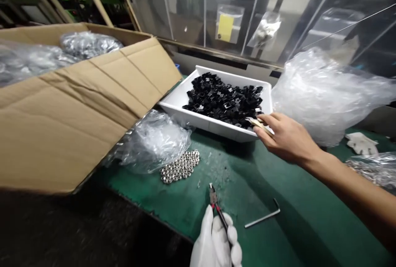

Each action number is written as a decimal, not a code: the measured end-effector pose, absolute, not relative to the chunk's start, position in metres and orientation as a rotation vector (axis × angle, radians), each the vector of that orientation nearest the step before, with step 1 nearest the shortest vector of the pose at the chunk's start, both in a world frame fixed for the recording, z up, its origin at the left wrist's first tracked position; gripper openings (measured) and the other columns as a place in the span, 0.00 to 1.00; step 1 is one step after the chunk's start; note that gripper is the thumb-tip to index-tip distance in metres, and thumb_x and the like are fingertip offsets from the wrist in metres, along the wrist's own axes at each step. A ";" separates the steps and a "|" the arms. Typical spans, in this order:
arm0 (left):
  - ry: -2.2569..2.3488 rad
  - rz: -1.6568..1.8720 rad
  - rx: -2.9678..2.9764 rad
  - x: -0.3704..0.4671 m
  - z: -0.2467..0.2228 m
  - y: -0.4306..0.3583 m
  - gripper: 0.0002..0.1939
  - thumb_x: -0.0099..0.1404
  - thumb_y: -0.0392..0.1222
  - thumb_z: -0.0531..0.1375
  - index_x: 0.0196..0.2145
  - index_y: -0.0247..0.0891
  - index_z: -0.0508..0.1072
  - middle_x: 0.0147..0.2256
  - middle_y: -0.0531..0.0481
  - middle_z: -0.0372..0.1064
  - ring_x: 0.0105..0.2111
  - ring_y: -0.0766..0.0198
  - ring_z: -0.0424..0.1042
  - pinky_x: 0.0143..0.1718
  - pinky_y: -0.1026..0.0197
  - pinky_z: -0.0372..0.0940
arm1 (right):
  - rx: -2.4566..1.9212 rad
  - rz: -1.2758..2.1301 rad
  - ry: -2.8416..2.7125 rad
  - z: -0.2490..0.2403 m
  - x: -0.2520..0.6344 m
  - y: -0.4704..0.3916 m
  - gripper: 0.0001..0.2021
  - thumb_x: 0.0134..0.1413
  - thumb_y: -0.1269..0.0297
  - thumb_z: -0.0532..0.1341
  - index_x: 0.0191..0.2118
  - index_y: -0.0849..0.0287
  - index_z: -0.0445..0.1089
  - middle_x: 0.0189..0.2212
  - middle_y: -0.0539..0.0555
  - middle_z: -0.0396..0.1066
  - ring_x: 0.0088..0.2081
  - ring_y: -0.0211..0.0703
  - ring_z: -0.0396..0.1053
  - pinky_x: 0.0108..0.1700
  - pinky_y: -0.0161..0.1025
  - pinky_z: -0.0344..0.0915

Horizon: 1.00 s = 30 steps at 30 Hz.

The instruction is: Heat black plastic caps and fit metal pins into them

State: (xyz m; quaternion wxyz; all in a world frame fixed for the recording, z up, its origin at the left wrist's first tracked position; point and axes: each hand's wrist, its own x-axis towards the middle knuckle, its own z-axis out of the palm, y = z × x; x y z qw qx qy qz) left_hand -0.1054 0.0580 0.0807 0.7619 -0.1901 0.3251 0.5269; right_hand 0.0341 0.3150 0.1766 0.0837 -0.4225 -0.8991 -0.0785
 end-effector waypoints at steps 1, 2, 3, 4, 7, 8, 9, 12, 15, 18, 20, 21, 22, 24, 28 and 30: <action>0.686 1.140 -0.461 -0.108 0.081 0.060 0.12 0.70 0.52 0.58 0.40 0.42 0.75 0.33 0.48 0.73 0.28 0.59 0.75 0.26 0.58 0.71 | -1.206 -0.203 -2.701 0.171 0.040 0.305 0.20 0.68 0.52 0.52 0.56 0.57 0.69 0.47 0.60 0.74 0.46 0.55 0.72 0.43 0.46 0.64; 0.652 1.130 -0.520 -0.111 0.082 0.062 0.14 0.72 0.52 0.55 0.39 0.40 0.74 0.31 0.49 0.72 0.26 0.60 0.74 0.24 0.58 0.69 | -1.159 -0.160 -2.724 0.164 0.046 0.295 0.20 0.67 0.51 0.53 0.56 0.57 0.69 0.47 0.60 0.74 0.45 0.55 0.73 0.43 0.46 0.65; 0.626 1.144 -0.569 -0.112 0.084 0.064 0.16 0.73 0.53 0.53 0.39 0.39 0.73 0.30 0.50 0.71 0.24 0.60 0.74 0.22 0.58 0.68 | -1.114 -0.109 -2.756 0.156 0.052 0.285 0.20 0.67 0.51 0.54 0.55 0.57 0.69 0.47 0.59 0.74 0.45 0.54 0.73 0.42 0.46 0.66; 0.610 1.180 -0.601 -0.113 0.085 0.067 0.17 0.74 0.53 0.52 0.40 0.38 0.72 0.29 0.51 0.70 0.23 0.62 0.73 0.21 0.60 0.66 | -1.082 -0.056 -2.793 0.146 0.056 0.276 0.21 0.66 0.51 0.54 0.56 0.57 0.69 0.47 0.59 0.74 0.44 0.54 0.73 0.43 0.47 0.66; 0.620 1.312 -0.628 -0.115 0.087 0.073 0.16 0.73 0.53 0.54 0.42 0.37 0.71 0.29 0.53 0.68 0.21 0.67 0.70 0.18 0.65 0.61 | -1.039 0.098 -2.881 0.119 0.062 0.254 0.21 0.66 0.51 0.55 0.56 0.58 0.70 0.46 0.60 0.74 0.42 0.53 0.73 0.42 0.48 0.68; 0.621 1.337 -0.630 -0.115 0.088 0.075 0.16 0.73 0.53 0.55 0.43 0.36 0.70 0.29 0.54 0.68 0.21 0.68 0.69 0.18 0.67 0.60 | -1.038 0.143 -2.898 0.111 0.062 0.249 0.20 0.67 0.52 0.55 0.56 0.58 0.70 0.46 0.59 0.74 0.42 0.52 0.73 0.42 0.48 0.68; 0.611 1.350 -0.637 -0.116 0.089 0.077 0.16 0.73 0.53 0.55 0.43 0.36 0.70 0.29 0.54 0.68 0.22 0.69 0.68 0.19 0.67 0.59 | -1.040 0.184 -2.911 0.104 0.060 0.246 0.19 0.67 0.53 0.55 0.56 0.58 0.70 0.45 0.59 0.74 0.42 0.52 0.73 0.43 0.48 0.68; 0.539 1.363 -0.664 -0.120 0.091 0.081 0.15 0.73 0.51 0.56 0.44 0.35 0.70 0.31 0.53 0.68 0.24 0.70 0.69 0.22 0.67 0.62 | -1.049 0.274 -2.930 0.092 0.048 0.239 0.18 0.66 0.55 0.55 0.55 0.57 0.70 0.45 0.59 0.74 0.43 0.52 0.73 0.44 0.49 0.67; 0.484 1.390 -0.661 -0.125 0.094 0.084 0.10 0.73 0.43 0.56 0.46 0.35 0.70 0.33 0.52 0.70 0.28 0.68 0.72 0.28 0.64 0.68 | -1.043 0.331 -2.963 0.087 0.031 0.237 0.18 0.67 0.55 0.55 0.55 0.57 0.69 0.44 0.58 0.74 0.43 0.52 0.72 0.45 0.48 0.65; 0.409 1.414 -0.643 -0.129 0.094 0.086 0.10 0.73 0.40 0.55 0.48 0.34 0.71 0.37 0.49 0.73 0.34 0.63 0.75 0.36 0.57 0.72 | -0.971 0.326 -3.009 0.085 0.012 0.235 0.17 0.67 0.56 0.55 0.55 0.57 0.70 0.43 0.58 0.74 0.43 0.52 0.70 0.44 0.48 0.63; 0.341 1.424 -0.625 -0.132 0.094 0.086 0.11 0.73 0.39 0.54 0.49 0.34 0.71 0.41 0.47 0.74 0.38 0.60 0.75 0.40 0.54 0.72 | -0.891 0.271 -3.038 0.082 0.000 0.234 0.16 0.66 0.57 0.55 0.54 0.58 0.70 0.42 0.59 0.73 0.43 0.53 0.68 0.45 0.49 0.61; 0.311 1.428 -0.617 -0.133 0.094 0.086 0.12 0.73 0.39 0.54 0.50 0.34 0.70 0.42 0.46 0.74 0.40 0.59 0.76 0.41 0.53 0.72 | -0.843 0.239 -3.048 0.080 -0.006 0.234 0.17 0.66 0.57 0.55 0.54 0.58 0.70 0.43 0.59 0.73 0.43 0.54 0.67 0.46 0.49 0.60; 0.282 1.432 -0.615 -0.135 0.094 0.087 0.13 0.74 0.40 0.53 0.51 0.33 0.70 0.42 0.46 0.74 0.41 0.59 0.76 0.42 0.52 0.72 | -0.795 0.213 -3.055 0.078 -0.012 0.234 0.17 0.66 0.58 0.56 0.54 0.59 0.70 0.43 0.60 0.73 0.44 0.55 0.67 0.47 0.50 0.59; 0.228 1.429 -0.623 -0.137 0.094 0.087 0.14 0.74 0.40 0.53 0.52 0.33 0.70 0.43 0.46 0.75 0.41 0.58 0.76 0.42 0.52 0.72 | -0.706 0.196 -3.058 0.074 -0.022 0.233 0.18 0.66 0.58 0.56 0.55 0.61 0.69 0.44 0.62 0.72 0.45 0.56 0.66 0.49 0.51 0.58; 0.120 1.391 -0.642 -0.142 0.093 0.088 0.13 0.75 0.42 0.52 0.50 0.35 0.71 0.40 0.47 0.77 0.39 0.59 0.78 0.41 0.51 0.73 | -0.590 0.237 -3.036 0.064 -0.037 0.235 0.19 0.68 0.57 0.54 0.56 0.62 0.67 0.47 0.63 0.72 0.46 0.55 0.65 0.51 0.51 0.57; 0.092 1.374 -0.647 -0.144 0.093 0.088 0.13 0.75 0.42 0.51 0.49 0.36 0.72 0.39 0.47 0.77 0.39 0.59 0.78 0.41 0.52 0.73 | -0.553 0.247 -3.018 0.060 -0.041 0.237 0.19 0.69 0.57 0.53 0.58 0.63 0.67 0.48 0.63 0.72 0.48 0.56 0.65 0.52 0.52 0.57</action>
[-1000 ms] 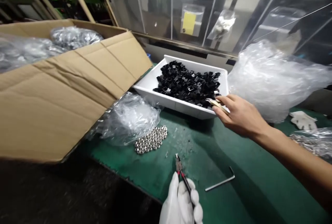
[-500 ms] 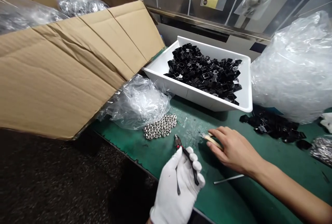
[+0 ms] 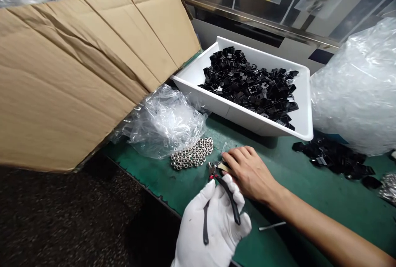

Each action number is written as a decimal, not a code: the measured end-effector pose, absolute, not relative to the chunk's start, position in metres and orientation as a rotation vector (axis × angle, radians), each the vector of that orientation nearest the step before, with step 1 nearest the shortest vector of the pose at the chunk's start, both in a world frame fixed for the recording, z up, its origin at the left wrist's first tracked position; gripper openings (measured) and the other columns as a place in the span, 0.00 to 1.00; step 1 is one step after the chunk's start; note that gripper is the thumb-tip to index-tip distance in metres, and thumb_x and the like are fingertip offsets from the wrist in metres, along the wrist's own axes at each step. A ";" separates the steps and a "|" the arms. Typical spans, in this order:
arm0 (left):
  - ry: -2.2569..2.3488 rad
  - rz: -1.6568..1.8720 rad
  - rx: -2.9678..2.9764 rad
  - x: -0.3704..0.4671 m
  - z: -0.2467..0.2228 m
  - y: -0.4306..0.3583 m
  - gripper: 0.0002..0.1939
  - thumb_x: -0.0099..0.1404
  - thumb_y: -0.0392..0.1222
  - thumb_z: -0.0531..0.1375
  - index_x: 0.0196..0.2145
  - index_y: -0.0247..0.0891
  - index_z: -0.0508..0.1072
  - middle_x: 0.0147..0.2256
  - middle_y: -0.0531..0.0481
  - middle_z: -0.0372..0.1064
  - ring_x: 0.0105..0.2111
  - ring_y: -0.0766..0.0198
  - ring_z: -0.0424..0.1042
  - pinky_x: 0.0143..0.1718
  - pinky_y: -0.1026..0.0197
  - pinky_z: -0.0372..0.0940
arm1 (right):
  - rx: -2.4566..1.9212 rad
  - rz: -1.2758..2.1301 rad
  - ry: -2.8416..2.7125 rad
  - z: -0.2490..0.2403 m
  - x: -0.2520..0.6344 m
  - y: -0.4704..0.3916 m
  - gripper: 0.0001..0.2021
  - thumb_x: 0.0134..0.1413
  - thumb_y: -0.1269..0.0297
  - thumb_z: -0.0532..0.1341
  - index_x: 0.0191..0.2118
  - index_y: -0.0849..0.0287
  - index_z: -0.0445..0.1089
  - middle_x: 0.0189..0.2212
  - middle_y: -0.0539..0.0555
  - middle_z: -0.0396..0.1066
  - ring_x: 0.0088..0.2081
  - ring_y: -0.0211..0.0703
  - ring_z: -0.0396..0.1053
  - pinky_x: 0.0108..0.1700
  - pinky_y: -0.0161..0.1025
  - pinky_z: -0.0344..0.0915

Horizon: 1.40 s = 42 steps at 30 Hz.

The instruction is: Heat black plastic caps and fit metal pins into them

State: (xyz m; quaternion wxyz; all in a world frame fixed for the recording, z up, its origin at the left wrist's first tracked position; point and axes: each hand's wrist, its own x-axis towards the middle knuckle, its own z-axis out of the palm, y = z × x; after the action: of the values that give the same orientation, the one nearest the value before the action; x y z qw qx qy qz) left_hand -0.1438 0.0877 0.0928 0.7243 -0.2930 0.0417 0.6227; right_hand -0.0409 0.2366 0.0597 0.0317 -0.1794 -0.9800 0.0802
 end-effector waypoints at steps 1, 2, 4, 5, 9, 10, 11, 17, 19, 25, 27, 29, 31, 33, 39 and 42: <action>0.087 1.369 -0.652 -0.145 0.093 0.088 0.13 0.75 0.42 0.51 0.49 0.36 0.72 0.39 0.47 0.78 0.39 0.60 0.78 0.41 0.52 0.73 | -0.538 0.248 -3.012 0.057 -0.042 0.238 0.20 0.69 0.57 0.53 0.58 0.63 0.66 0.49 0.64 0.71 0.49 0.56 0.65 0.53 0.53 0.57; 0.085 1.366 -0.658 -0.147 0.093 0.088 0.13 0.75 0.42 0.51 0.49 0.37 0.72 0.39 0.47 0.78 0.39 0.60 0.78 0.41 0.54 0.73 | -0.522 0.245 -3.004 0.054 -0.043 0.238 0.20 0.69 0.57 0.53 0.59 0.64 0.66 0.49 0.64 0.71 0.49 0.56 0.65 0.54 0.53 0.57; 0.088 1.362 -0.669 -0.150 0.094 0.087 0.13 0.75 0.42 0.51 0.50 0.39 0.72 0.39 0.48 0.78 0.39 0.61 0.78 0.39 0.56 0.72 | -0.482 0.237 -2.989 0.049 -0.044 0.240 0.21 0.68 0.57 0.53 0.59 0.64 0.65 0.50 0.64 0.71 0.49 0.57 0.65 0.54 0.54 0.57; 0.089 1.361 -0.675 -0.152 0.095 0.086 0.13 0.75 0.42 0.51 0.50 0.40 0.72 0.40 0.48 0.78 0.39 0.62 0.78 0.38 0.58 0.72 | -0.461 0.233 -2.985 0.046 -0.044 0.241 0.21 0.68 0.57 0.53 0.60 0.64 0.65 0.50 0.64 0.71 0.49 0.57 0.65 0.54 0.54 0.57; 0.037 1.316 -0.694 -0.158 0.093 0.084 0.14 0.76 0.44 0.50 0.50 0.40 0.72 0.39 0.49 0.78 0.39 0.62 0.79 0.35 0.58 0.72 | -0.425 0.227 -3.003 0.040 -0.046 0.245 0.21 0.68 0.56 0.54 0.59 0.63 0.65 0.49 0.64 0.72 0.48 0.56 0.65 0.53 0.54 0.58; 0.019 1.292 -0.690 -0.159 0.092 0.083 0.14 0.76 0.44 0.49 0.49 0.40 0.72 0.39 0.49 0.78 0.39 0.62 0.79 0.35 0.58 0.72 | -0.429 0.235 -3.008 0.039 -0.046 0.246 0.21 0.67 0.57 0.54 0.59 0.63 0.65 0.49 0.64 0.72 0.48 0.56 0.65 0.52 0.54 0.58; 0.009 1.264 -0.675 -0.158 0.091 0.083 0.15 0.76 0.45 0.48 0.49 0.40 0.72 0.38 0.49 0.78 0.38 0.62 0.79 0.35 0.58 0.72 | -0.438 0.247 -3.008 0.039 -0.047 0.246 0.21 0.67 0.57 0.55 0.59 0.63 0.65 0.49 0.64 0.71 0.48 0.56 0.65 0.52 0.54 0.58; 0.197 1.239 -0.506 -0.150 0.087 0.077 0.16 0.73 0.50 0.53 0.49 0.41 0.75 0.41 0.47 0.77 0.40 0.60 0.76 0.44 0.55 0.68 | -0.510 0.334 -2.999 0.042 -0.042 0.244 0.20 0.67 0.58 0.55 0.59 0.62 0.65 0.50 0.63 0.70 0.49 0.55 0.64 0.52 0.53 0.57; 0.215 1.234 -0.500 -0.146 0.086 0.074 0.16 0.72 0.50 0.54 0.47 0.40 0.76 0.40 0.46 0.78 0.40 0.58 0.76 0.47 0.53 0.67 | -0.529 0.352 -2.997 0.044 -0.041 0.241 0.20 0.67 0.58 0.55 0.60 0.62 0.64 0.50 0.63 0.70 0.49 0.55 0.64 0.52 0.52 0.57; 0.262 1.207 -0.471 -0.132 0.078 0.064 0.15 0.71 0.48 0.55 0.45 0.40 0.78 0.36 0.46 0.78 0.36 0.58 0.77 0.50 0.49 0.64 | -0.521 0.345 -3.078 0.053 -0.050 0.231 0.20 0.67 0.57 0.54 0.58 0.61 0.66 0.47 0.61 0.71 0.45 0.54 0.63 0.46 0.50 0.55; 0.271 1.201 -0.467 -0.129 0.074 0.061 0.14 0.71 0.48 0.56 0.44 0.40 0.78 0.35 0.47 0.78 0.36 0.58 0.77 0.50 0.50 0.65 | -0.540 0.307 -3.087 0.055 -0.055 0.230 0.19 0.68 0.57 0.53 0.58 0.60 0.66 0.46 0.61 0.71 0.44 0.54 0.63 0.45 0.49 0.55; 0.277 1.198 -0.462 -0.127 0.070 0.058 0.14 0.71 0.48 0.56 0.43 0.40 0.78 0.35 0.47 0.78 0.36 0.58 0.77 0.49 0.50 0.65 | -0.565 0.286 -3.088 0.056 -0.057 0.230 0.19 0.68 0.56 0.53 0.58 0.59 0.67 0.46 0.60 0.71 0.44 0.53 0.63 0.45 0.49 0.54; 0.281 1.199 -0.455 -0.125 0.066 0.056 0.14 0.70 0.48 0.56 0.43 0.39 0.78 0.35 0.47 0.78 0.36 0.59 0.77 0.49 0.51 0.65 | -0.588 0.275 -3.088 0.056 -0.058 0.229 0.19 0.68 0.56 0.53 0.58 0.59 0.66 0.46 0.60 0.71 0.44 0.53 0.63 0.45 0.49 0.53; 0.280 1.200 -0.447 -0.123 0.063 0.055 0.14 0.70 0.49 0.56 0.43 0.39 0.77 0.36 0.46 0.78 0.36 0.58 0.77 0.48 0.51 0.66 | -0.620 0.273 -3.087 0.057 -0.057 0.229 0.19 0.68 0.55 0.53 0.57 0.58 0.67 0.46 0.59 0.71 0.44 0.53 0.63 0.45 0.48 0.53; 0.257 1.206 -0.437 -0.119 0.056 0.052 0.16 0.70 0.49 0.56 0.44 0.36 0.77 0.37 0.44 0.77 0.35 0.54 0.78 0.44 0.52 0.65 | -0.711 0.243 -3.092 0.062 -0.059 0.228 0.18 0.68 0.55 0.52 0.55 0.58 0.67 0.44 0.59 0.71 0.43 0.53 0.63 0.45 0.48 0.53; 0.255 1.205 -0.435 -0.117 0.055 0.051 0.16 0.71 0.49 0.56 0.45 0.36 0.77 0.37 0.44 0.77 0.36 0.54 0.78 0.44 0.52 0.65 | -0.747 0.229 -3.101 0.065 -0.061 0.228 0.16 0.68 0.55 0.52 0.52 0.57 0.69 0.42 0.59 0.71 0.42 0.53 0.63 0.45 0.48 0.52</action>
State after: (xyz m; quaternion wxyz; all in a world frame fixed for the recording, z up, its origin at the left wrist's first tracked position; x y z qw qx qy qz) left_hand -0.1173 0.0513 0.0551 0.7941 -0.2024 0.1186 0.5607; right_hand -0.0615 0.2277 0.0655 -0.0280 -0.2334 -0.9693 0.0717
